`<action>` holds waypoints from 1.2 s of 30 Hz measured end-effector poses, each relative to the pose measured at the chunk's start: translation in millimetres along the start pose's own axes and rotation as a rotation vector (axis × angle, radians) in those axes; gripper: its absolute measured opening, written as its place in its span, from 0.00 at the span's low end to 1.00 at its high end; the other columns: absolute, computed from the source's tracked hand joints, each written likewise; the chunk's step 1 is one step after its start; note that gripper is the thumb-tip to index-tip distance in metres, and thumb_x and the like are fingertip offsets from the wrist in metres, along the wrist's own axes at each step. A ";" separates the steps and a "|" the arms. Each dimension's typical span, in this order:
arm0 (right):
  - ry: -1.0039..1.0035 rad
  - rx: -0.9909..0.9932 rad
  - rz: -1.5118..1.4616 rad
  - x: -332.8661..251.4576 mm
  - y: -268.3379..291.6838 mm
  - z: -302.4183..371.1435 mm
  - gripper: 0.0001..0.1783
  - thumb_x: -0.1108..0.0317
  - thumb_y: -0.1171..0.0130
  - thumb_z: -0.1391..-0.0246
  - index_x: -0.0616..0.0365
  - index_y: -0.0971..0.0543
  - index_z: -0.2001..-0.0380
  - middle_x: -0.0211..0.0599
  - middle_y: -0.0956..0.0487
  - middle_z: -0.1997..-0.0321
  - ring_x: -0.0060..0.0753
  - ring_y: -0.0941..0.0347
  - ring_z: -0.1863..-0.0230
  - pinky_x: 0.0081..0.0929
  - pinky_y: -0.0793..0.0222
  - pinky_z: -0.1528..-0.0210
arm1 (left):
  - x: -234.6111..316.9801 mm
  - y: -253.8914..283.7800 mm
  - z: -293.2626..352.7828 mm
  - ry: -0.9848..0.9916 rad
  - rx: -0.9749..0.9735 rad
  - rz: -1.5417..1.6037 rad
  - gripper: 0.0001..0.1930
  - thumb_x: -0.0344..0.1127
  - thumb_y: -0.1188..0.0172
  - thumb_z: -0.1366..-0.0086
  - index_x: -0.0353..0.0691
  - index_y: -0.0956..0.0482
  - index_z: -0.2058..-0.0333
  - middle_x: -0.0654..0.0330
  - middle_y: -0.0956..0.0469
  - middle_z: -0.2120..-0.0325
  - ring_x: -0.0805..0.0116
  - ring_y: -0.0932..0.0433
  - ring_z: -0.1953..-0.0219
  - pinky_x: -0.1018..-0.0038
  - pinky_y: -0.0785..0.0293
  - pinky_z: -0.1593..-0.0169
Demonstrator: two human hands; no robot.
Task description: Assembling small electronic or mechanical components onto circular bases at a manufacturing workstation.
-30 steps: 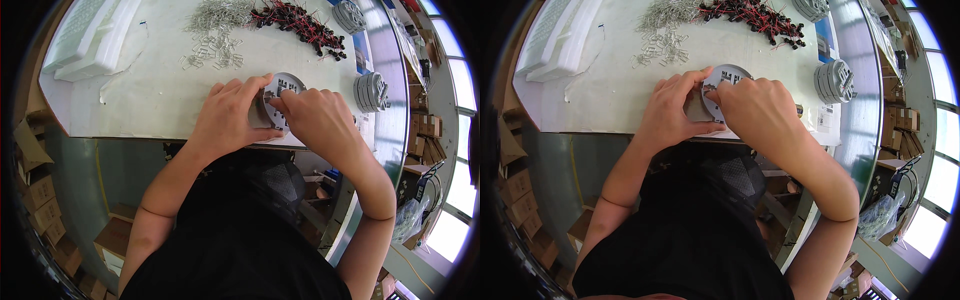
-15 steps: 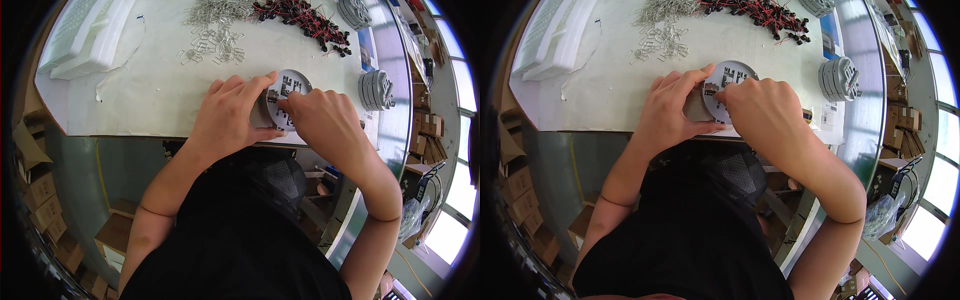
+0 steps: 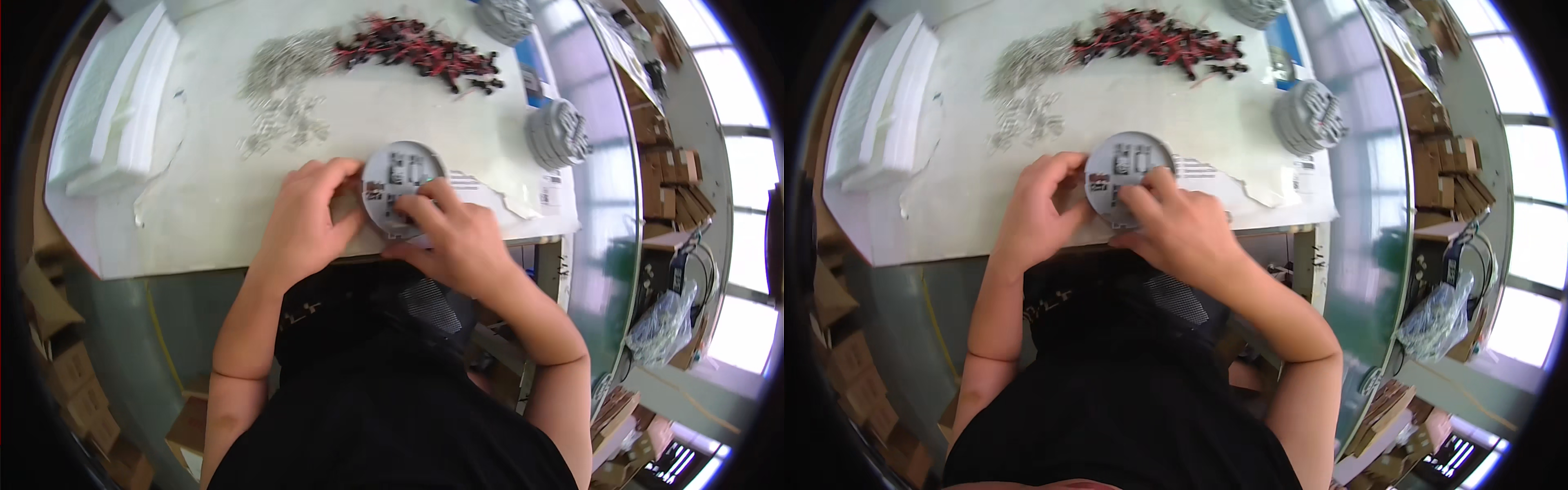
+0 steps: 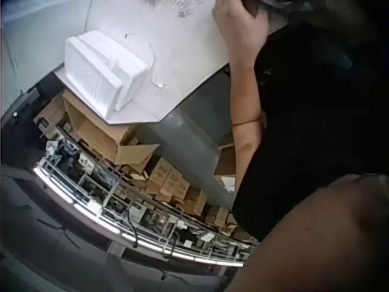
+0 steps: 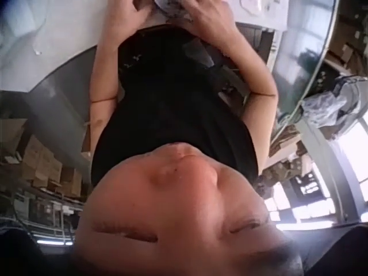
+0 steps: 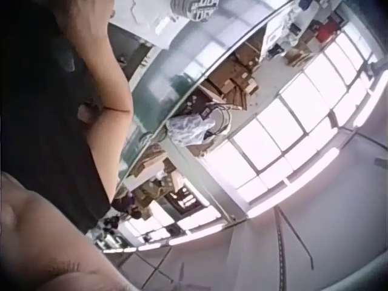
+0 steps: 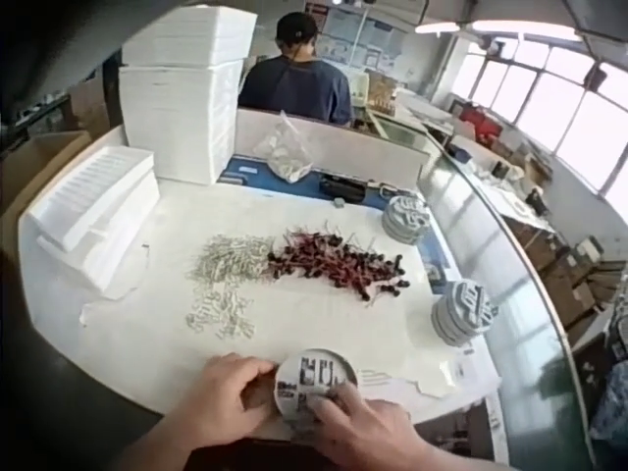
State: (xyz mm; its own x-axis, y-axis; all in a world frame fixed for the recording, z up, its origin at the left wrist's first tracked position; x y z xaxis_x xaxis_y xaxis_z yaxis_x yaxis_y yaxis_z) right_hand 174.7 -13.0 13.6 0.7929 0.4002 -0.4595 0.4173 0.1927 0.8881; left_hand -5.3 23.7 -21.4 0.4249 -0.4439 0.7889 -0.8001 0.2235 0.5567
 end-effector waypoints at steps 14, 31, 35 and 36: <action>-0.619 1.094 0.185 281.6 217.3 120.9 0.21 0.55 0.40 0.31 0.64 0.15 0.50 0.40 0.15 0.65 0.32 0.21 0.71 0.32 0.27 0.68 | 9.0 11.4 -6.4 -0.008 0.197 0.115 0.11 0.19 0.35 0.34 0.36 0.14 0.55 0.58 0.21 0.67 0.70 0.23 0.68 0.77 0.25 0.64; -0.851 0.413 -0.081 279.4 163.8 75.4 0.28 0.41 0.35 0.39 0.60 0.12 0.68 0.47 0.14 0.72 0.51 0.15 0.65 0.42 0.23 0.61 | -15.3 -4.7 2.5 0.060 0.131 0.088 0.13 0.21 0.33 0.34 0.35 0.13 0.51 0.59 0.17 0.66 0.71 0.20 0.64 0.78 0.24 0.61; -0.869 0.380 0.170 254.7 158.7 54.0 0.27 0.43 0.35 0.39 0.60 0.13 0.69 0.49 0.14 0.70 0.56 0.16 0.64 0.46 0.22 0.60 | -4.5 2.5 6.4 -0.067 0.203 -0.011 0.15 0.23 0.33 0.35 0.36 0.14 0.50 0.56 0.14 0.62 0.65 0.17 0.60 0.73 0.22 0.57; -0.835 0.382 0.286 250.4 161.2 51.6 0.26 0.44 0.35 0.39 0.61 0.13 0.69 0.52 0.14 0.69 0.59 0.16 0.63 0.47 0.21 0.59 | -3.5 4.4 7.6 -0.046 0.218 -0.020 0.15 0.23 0.33 0.35 0.36 0.14 0.50 0.56 0.14 0.62 0.65 0.17 0.60 0.73 0.22 0.57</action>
State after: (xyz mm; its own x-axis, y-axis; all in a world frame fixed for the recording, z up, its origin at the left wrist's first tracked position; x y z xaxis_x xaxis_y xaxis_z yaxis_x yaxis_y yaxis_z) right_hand 463.4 72.1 41.0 0.8858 -0.4089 -0.2195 0.1589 -0.1773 0.9713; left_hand -13.6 19.7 -23.7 0.4254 -0.4868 0.7629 -0.8665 0.0242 0.4986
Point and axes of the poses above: each hand's wrist, its own z-axis away from the middle knuckle, its own y-axis out of the back of the hand, x = y × z, the point moved 6 cm from there along -z, towards the middle knuckle
